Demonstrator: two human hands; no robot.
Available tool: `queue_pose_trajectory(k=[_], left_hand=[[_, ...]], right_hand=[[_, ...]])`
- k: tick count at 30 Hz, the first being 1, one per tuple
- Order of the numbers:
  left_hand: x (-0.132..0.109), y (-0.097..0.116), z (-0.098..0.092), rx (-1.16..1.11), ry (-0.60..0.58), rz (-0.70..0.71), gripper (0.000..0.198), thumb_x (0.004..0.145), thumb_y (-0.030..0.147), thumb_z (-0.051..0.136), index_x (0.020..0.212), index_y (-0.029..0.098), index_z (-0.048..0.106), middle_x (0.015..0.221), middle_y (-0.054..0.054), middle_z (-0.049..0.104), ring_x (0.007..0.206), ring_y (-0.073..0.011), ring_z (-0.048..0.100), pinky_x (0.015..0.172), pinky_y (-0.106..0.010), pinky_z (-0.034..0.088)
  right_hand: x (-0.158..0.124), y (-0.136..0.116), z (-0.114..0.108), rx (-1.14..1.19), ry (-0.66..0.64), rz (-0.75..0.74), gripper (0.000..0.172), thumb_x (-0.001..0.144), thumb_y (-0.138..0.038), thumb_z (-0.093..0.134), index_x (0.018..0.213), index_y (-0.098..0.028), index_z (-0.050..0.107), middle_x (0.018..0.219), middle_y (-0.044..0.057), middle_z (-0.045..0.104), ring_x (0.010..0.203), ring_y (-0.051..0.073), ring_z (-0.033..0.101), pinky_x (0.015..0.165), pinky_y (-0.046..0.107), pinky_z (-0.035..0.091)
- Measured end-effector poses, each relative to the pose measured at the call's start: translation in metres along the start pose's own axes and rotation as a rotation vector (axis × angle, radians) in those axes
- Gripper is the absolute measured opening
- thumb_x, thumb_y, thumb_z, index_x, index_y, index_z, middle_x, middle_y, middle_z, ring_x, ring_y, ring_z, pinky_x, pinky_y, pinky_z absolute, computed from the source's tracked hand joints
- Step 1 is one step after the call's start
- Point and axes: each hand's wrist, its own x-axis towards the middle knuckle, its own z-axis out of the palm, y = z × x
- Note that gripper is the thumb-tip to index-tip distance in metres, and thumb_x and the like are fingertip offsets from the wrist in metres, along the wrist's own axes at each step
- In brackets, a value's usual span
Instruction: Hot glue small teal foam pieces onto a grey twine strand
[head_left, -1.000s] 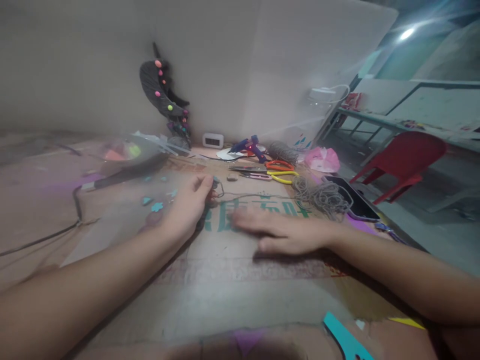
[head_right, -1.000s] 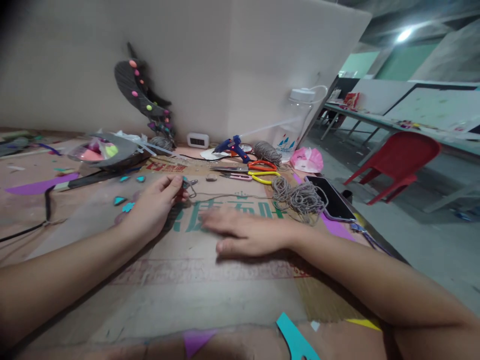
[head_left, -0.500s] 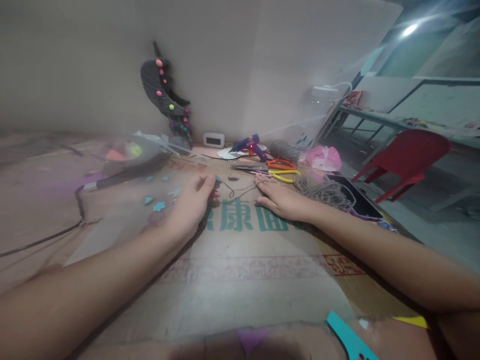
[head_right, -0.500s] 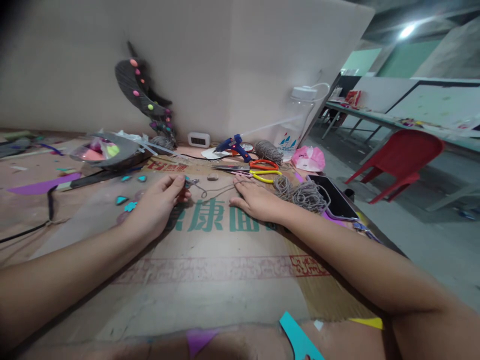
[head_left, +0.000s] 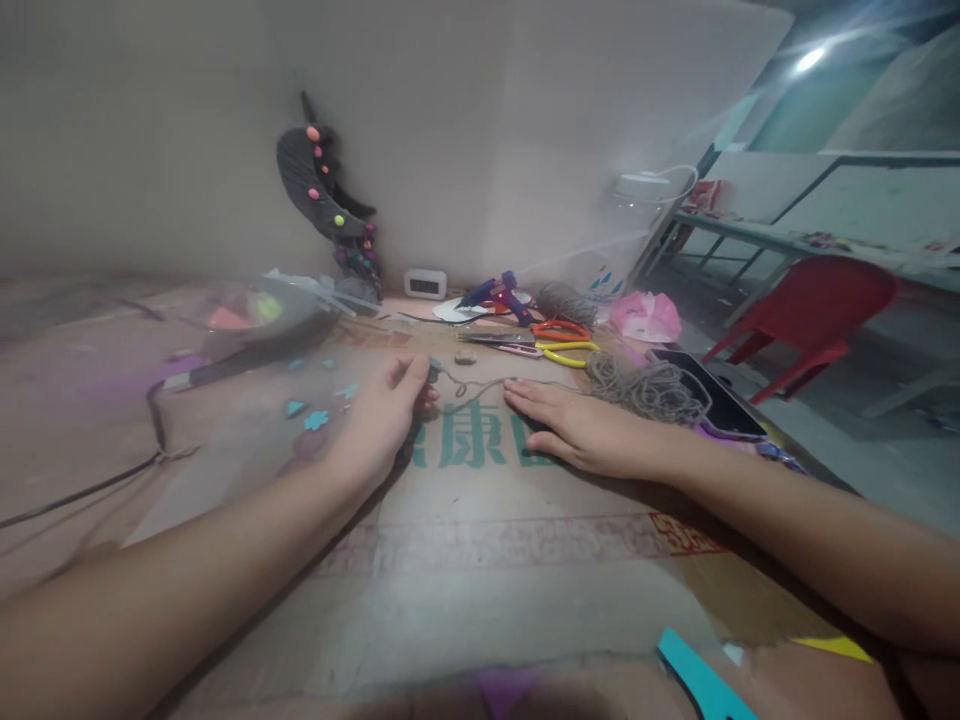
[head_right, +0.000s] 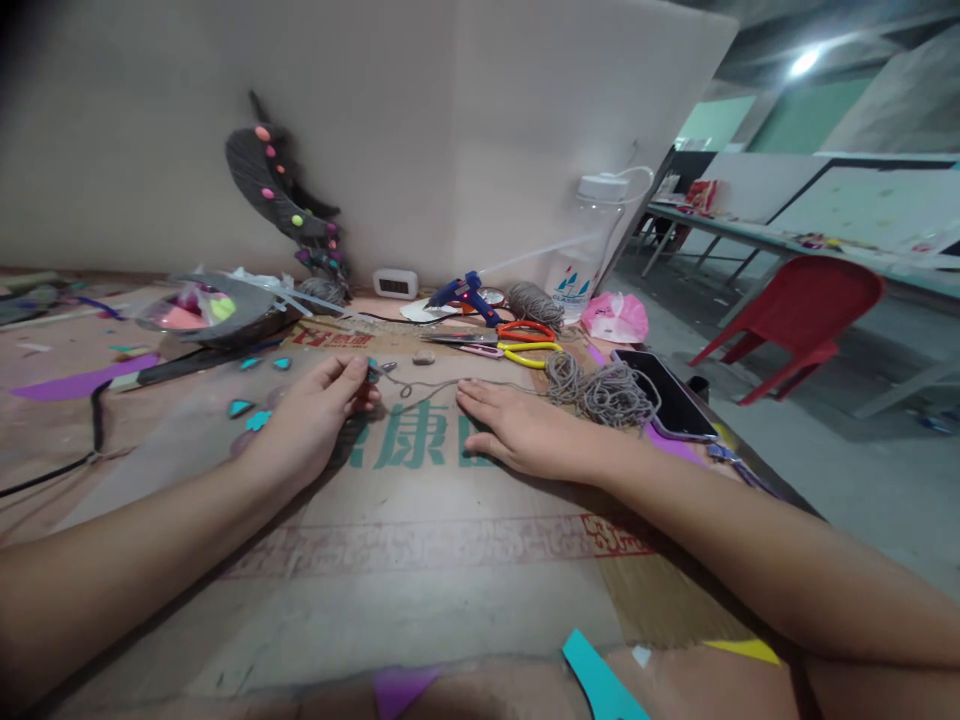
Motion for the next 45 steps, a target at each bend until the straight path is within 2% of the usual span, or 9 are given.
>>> queue_pose_trajectory(k=[2, 5, 10, 14, 27, 33, 38, 42, 45], left_hand=[[0.0, -0.001, 0.0, 0.008, -0.004, 0.006, 0.026, 0.088, 0.043, 0.059, 0.082, 0.018, 0.057, 0.066, 0.001, 0.059, 0.061, -0.0117, 0.055, 0.061, -0.023, 0.043], [0.001, -0.002, 0.0, 0.025, -0.009, 0.02, 0.028, 0.087, 0.045, 0.059, 0.082, 0.018, 0.058, 0.067, 0.001, 0.06, 0.062, -0.0118, 0.056, 0.062, -0.022, 0.043], [0.002, -0.004, -0.001, 0.03, -0.013, 0.026, 0.029, 0.087, 0.048, 0.06, 0.083, 0.018, 0.058, 0.067, 0.001, 0.06, 0.062, -0.012, 0.056, 0.061, -0.023, 0.042], [0.001, -0.003, 0.0, 0.044, -0.017, 0.019, 0.03, 0.087, 0.048, 0.059, 0.083, 0.018, 0.058, 0.067, 0.001, 0.061, 0.061, -0.0119, 0.056, 0.061, -0.023, 0.042], [-0.004, 0.005, 0.002, 0.02, -0.022, 0.01, 0.026, 0.086, 0.043, 0.062, 0.079, 0.018, 0.059, 0.064, 0.0, 0.059, 0.059, -0.0126, 0.054, 0.058, -0.023, 0.043], [-0.004, 0.004, 0.002, 0.007, -0.024, -0.002, 0.028, 0.086, 0.045, 0.062, 0.08, 0.018, 0.058, 0.064, 0.001, 0.057, 0.059, -0.012, 0.054, 0.059, -0.023, 0.043], [-0.004, 0.004, 0.002, 0.005, -0.025, -0.014, 0.026, 0.085, 0.044, 0.063, 0.082, 0.018, 0.059, 0.064, 0.002, 0.058, 0.058, -0.0116, 0.053, 0.059, -0.023, 0.042], [-0.004, 0.004, 0.002, 0.027, -0.029, -0.004, 0.025, 0.086, 0.042, 0.062, 0.082, 0.018, 0.06, 0.066, 0.001, 0.06, 0.06, -0.0117, 0.054, 0.059, -0.022, 0.042], [-0.003, 0.003, 0.001, 0.044, -0.029, 0.013, 0.025, 0.087, 0.043, 0.061, 0.082, 0.018, 0.06, 0.067, 0.0, 0.06, 0.061, -0.0121, 0.054, 0.06, -0.023, 0.042]], right_hand=[[0.001, 0.006, 0.005, -0.07, -0.005, -0.027, 0.061, 0.097, -0.044, 0.049, 0.146, -0.009, 0.045, 0.154, 0.019, 0.037, 0.144, 0.03, 0.036, 0.119, 0.05, 0.031], [0.001, 0.003, 0.007, -0.111, 0.03, -0.14, 0.052, 0.098, -0.039, 0.049, 0.141, -0.011, 0.052, 0.149, 0.018, 0.047, 0.139, 0.028, 0.045, 0.115, 0.046, 0.039], [0.007, -0.002, 0.011, -0.199, 0.158, -0.273, 0.03, 0.098, -0.023, 0.045, 0.118, -0.013, 0.065, 0.12, 0.015, 0.069, 0.112, 0.024, 0.064, 0.097, 0.041, 0.051], [0.012, 0.003, 0.021, -0.147, 0.224, -0.21, 0.027, 0.095, -0.011, 0.043, 0.114, -0.013, 0.062, 0.102, 0.012, 0.07, 0.096, 0.021, 0.062, 0.086, 0.037, 0.05], [0.01, -0.003, 0.017, -0.113, 0.253, -0.054, 0.024, 0.091, -0.013, 0.046, 0.108, -0.015, 0.062, 0.095, 0.011, 0.068, 0.09, 0.023, 0.06, 0.081, 0.037, 0.047], [0.005, 0.0, 0.011, 0.414, 0.481, 0.096, 0.018, 0.084, -0.017, 0.056, 0.101, -0.021, 0.052, 0.087, 0.001, 0.054, 0.077, 0.015, 0.055, 0.071, 0.03, 0.048], [0.009, -0.011, 0.012, 0.888, 0.359, 0.168, 0.023, 0.077, -0.018, 0.067, 0.094, -0.02, 0.052, 0.074, -0.006, 0.044, 0.062, 0.008, 0.05, 0.061, 0.024, 0.046], [0.006, -0.024, 0.003, 0.948, 0.292, 0.258, 0.018, 0.075, -0.017, 0.071, 0.089, -0.017, 0.058, 0.071, -0.003, 0.059, 0.064, 0.01, 0.061, 0.062, 0.025, 0.049], [0.003, -0.027, -0.004, 0.876, 0.227, 0.24, 0.009, 0.084, -0.025, 0.065, 0.086, -0.017, 0.06, 0.068, 0.0, 0.067, 0.064, 0.014, 0.066, 0.062, 0.028, 0.052]])
